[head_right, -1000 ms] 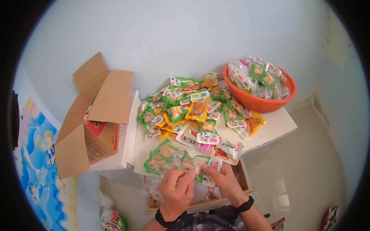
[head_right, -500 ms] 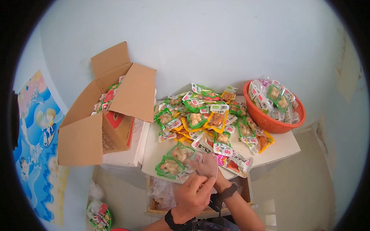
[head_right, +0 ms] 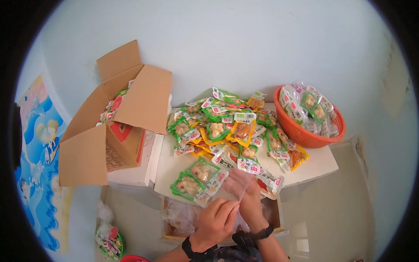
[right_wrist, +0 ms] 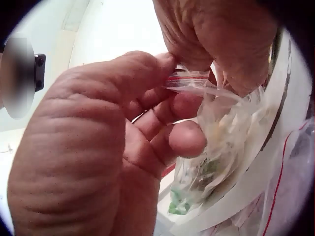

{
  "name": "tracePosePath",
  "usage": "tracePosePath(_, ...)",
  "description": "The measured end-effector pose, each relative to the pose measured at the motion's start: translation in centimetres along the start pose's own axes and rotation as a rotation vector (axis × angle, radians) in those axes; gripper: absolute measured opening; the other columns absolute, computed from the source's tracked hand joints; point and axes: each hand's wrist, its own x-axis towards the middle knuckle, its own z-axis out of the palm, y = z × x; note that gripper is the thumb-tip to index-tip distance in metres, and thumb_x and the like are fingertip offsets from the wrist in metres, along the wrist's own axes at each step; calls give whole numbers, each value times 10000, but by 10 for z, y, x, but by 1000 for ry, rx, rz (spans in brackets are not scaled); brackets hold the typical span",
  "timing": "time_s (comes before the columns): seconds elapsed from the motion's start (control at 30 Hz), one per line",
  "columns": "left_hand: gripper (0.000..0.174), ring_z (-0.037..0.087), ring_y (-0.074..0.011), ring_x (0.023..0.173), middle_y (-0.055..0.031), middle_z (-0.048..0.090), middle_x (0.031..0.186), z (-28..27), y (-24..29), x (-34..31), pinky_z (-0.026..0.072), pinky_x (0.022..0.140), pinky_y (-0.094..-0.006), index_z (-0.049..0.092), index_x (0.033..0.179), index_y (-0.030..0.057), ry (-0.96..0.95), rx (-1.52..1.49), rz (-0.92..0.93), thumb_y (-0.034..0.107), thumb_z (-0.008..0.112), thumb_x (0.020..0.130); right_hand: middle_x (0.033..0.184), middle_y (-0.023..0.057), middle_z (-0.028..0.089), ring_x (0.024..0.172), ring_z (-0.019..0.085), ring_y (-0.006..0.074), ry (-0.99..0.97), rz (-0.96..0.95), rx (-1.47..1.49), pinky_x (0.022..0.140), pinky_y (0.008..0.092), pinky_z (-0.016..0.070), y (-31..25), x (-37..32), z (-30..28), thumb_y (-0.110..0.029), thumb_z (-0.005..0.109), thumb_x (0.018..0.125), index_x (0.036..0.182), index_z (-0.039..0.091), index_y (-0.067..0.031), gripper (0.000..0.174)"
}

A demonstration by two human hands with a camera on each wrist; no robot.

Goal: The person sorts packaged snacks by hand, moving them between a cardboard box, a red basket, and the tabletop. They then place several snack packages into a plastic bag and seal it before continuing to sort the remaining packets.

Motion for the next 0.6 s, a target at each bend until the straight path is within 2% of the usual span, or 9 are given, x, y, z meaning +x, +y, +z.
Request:
tracePosePath(0.13,249,659,-255,711,-107,664,910,-11,6,13,528,587,-351,681,1124,24,-33,-67,-47,2,731,881,1295,164,656,1193,675,276,-37,-78,-95,1044,391,560,-4,-4,-2,-36,636,1015,1358,556,67,367)
tracePosePath(0.23,270,653,-236,702,-104,667,911,-38,-18,27,519,565,-335,668,1160,22,-48,32,-7,6,711,894,1208,150,693,1010,728,233,48,-169,-120,887,366,610,-13,-25,-15,-45,627,1023,1297,598,39,288)
tracePosePath(0.33,285,663,-276,793,-115,671,945,-64,-40,57,540,647,-362,658,1187,14,-186,194,-19,10,681,903,1104,134,718,854,733,187,162,-108,-239,740,309,598,-24,-57,-37,-59,615,1030,1183,624,27,175)
tracePosePath(0.37,289,661,-294,839,-125,670,966,-68,-45,68,542,696,-380,657,1193,13,-235,197,10,9,669,904,985,113,733,727,709,146,210,-94,-232,624,262,550,-26,-65,-38,-79,628,1027,1099,626,9,114)
tracePosePath(0.47,317,648,-341,968,-154,671,1042,-68,-53,95,533,840,-424,652,1223,10,-380,171,53,16,639,907,903,106,738,663,695,143,86,107,-325,601,250,535,-33,-87,-49,-113,646,1025,1080,623,7,134)
tracePosePath(0.53,354,631,-367,1039,-176,674,1106,-61,-58,106,510,934,-445,647,1256,7,-485,110,21,35,632,904,868,102,736,644,695,142,-44,217,-383,573,252,530,-36,-94,-48,-136,728,979,1133,621,43,260)
tracePosePath(0.6,393,628,-358,1065,-183,677,1154,-49,-68,115,503,955,-446,644,1286,13,-594,96,102,83,648,899,865,106,730,651,696,135,-202,314,-510,563,265,541,-40,-98,-46,-144,777,945,1171,615,73,353)
